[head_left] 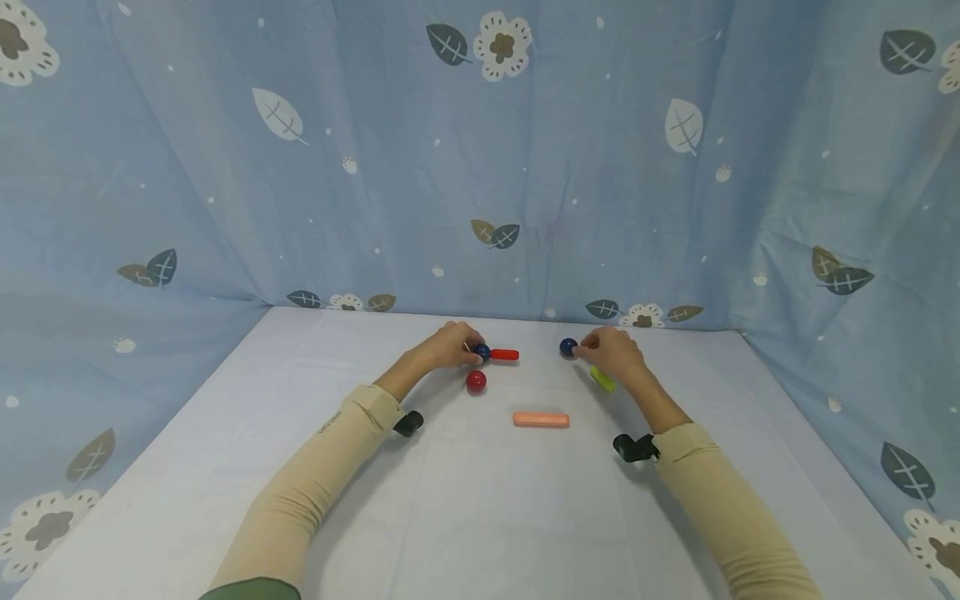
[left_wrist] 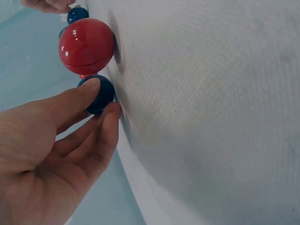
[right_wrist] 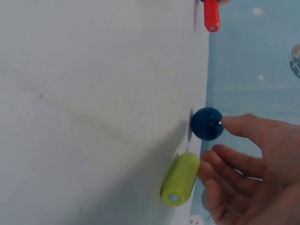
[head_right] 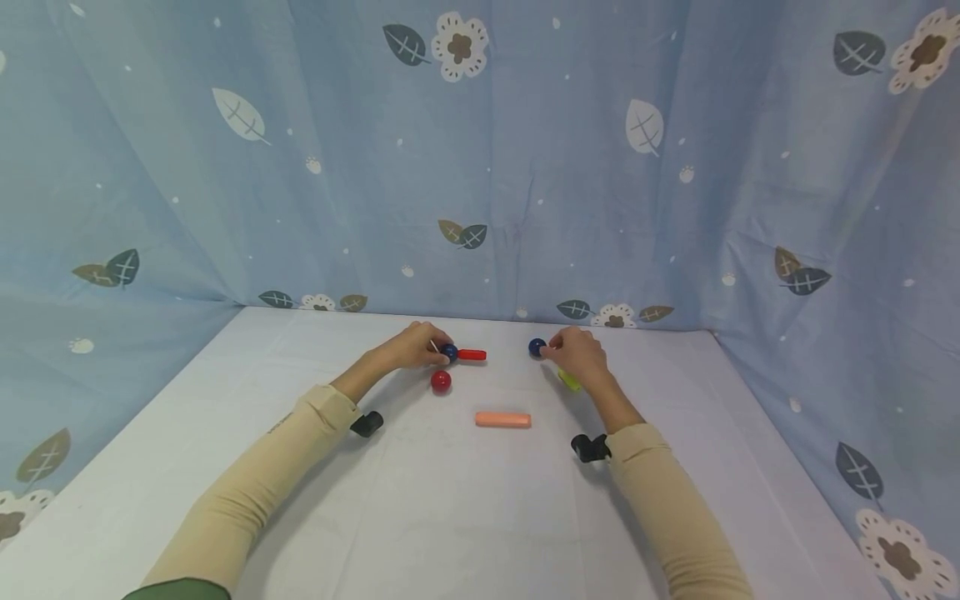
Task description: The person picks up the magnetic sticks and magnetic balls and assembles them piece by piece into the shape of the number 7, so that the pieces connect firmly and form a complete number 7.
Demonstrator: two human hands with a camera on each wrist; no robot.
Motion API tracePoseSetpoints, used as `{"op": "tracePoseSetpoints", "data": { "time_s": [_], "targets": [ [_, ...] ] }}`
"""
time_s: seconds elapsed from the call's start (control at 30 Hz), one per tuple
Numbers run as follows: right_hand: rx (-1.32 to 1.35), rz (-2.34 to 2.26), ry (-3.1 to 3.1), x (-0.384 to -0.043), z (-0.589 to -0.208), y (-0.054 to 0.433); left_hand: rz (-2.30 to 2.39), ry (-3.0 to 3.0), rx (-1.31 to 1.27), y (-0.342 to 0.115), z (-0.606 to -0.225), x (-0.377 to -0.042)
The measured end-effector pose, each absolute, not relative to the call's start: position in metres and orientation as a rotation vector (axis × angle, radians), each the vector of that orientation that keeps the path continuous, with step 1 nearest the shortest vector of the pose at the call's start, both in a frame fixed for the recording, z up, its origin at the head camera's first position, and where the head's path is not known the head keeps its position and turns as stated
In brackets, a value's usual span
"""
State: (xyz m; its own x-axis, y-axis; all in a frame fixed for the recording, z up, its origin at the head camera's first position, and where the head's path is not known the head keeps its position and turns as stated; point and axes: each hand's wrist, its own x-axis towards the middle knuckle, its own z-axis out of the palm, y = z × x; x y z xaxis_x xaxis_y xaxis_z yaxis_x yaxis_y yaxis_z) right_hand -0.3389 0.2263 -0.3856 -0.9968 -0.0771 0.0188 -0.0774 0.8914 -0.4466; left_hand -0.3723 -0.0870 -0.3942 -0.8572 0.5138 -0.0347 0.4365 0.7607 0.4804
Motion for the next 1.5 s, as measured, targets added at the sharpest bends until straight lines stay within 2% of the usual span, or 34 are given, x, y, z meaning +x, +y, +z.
{"op": "tracePoseSetpoints", "data": {
  "time_s": [0.5,0.8,1.1,1.5],
  "targets": [
    [-0.088,0.845,-3.087,-0.350,-0.391,0.216,0.691,2.791,0.760,-0.087,-0.395,-0.374],
    [-0.126,0.832,-3.091,-0.356,-0.393,0.213,0.688,2.791,0.769,-0.086,-0.395,-0.374],
    [0.027,0.833,-3.074,-0.362,-0.395,0.208,0.694,2.778,0.747,-0.087,-0.394,-0.375],
    [0.093,0.887,-3.060,-0.364,-0.402,0.204,0.691,2.790,0.734,-0.086,-0.396,-0.375]
  ]
}}
